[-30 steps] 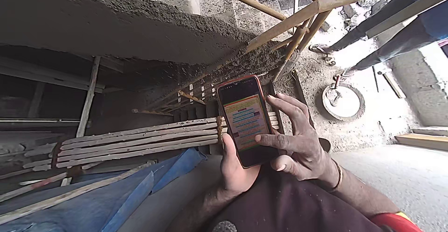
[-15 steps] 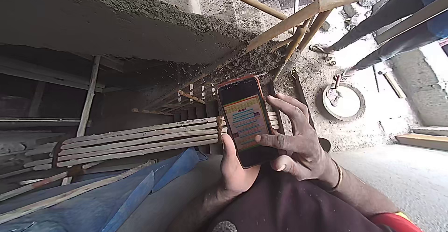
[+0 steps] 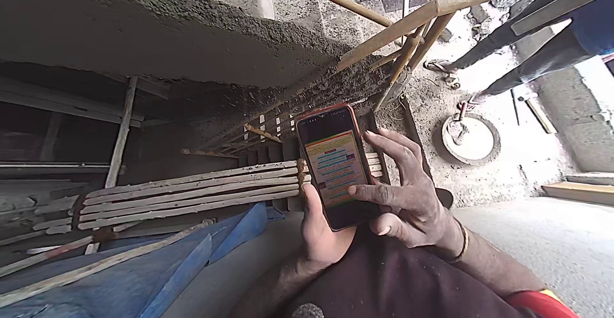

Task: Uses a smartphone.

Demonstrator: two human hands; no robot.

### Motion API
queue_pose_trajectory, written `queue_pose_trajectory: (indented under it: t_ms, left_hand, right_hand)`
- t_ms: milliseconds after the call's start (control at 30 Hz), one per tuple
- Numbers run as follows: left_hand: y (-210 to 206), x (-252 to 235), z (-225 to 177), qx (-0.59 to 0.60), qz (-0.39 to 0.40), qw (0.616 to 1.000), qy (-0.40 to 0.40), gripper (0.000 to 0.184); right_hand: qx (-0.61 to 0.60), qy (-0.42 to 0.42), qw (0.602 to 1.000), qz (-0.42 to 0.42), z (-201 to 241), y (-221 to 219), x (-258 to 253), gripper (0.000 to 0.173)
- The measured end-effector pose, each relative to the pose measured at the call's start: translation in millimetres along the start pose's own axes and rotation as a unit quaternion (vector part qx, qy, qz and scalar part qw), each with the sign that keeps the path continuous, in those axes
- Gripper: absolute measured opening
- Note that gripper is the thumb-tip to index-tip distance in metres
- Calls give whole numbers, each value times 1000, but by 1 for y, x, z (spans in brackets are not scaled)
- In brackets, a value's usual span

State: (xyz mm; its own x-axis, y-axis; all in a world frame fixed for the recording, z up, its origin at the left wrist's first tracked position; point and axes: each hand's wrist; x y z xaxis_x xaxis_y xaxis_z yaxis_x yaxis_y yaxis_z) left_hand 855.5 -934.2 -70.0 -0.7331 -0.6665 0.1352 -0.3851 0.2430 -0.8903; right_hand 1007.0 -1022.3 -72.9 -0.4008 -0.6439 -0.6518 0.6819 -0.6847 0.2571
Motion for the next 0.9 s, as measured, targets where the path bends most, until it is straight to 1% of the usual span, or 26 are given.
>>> queue_pose_trajectory:
  t_ms: [467, 900]
  left_hand:
    - [1, 0, -1, 0, 1, 1000, 8, 59]
    - [0, 0, -1, 2, -13, 1000, 6, 57]
  right_hand:
    - [18, 11, 1000, 2, 0, 0, 0, 52]
    - [11, 5, 1000, 4, 0, 1, 0, 52]
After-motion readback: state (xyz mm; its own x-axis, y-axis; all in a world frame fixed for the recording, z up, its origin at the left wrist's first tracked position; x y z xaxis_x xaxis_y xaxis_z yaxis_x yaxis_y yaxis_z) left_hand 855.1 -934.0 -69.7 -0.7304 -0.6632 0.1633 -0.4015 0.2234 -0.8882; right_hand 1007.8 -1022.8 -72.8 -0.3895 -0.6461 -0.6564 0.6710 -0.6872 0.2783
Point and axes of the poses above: each hand's wrist, its own x-axis away from the middle knuckle, its own y-axis out of the back of the hand, z = x × y, and after that the axes turned 11 degrees about -z, right-handed
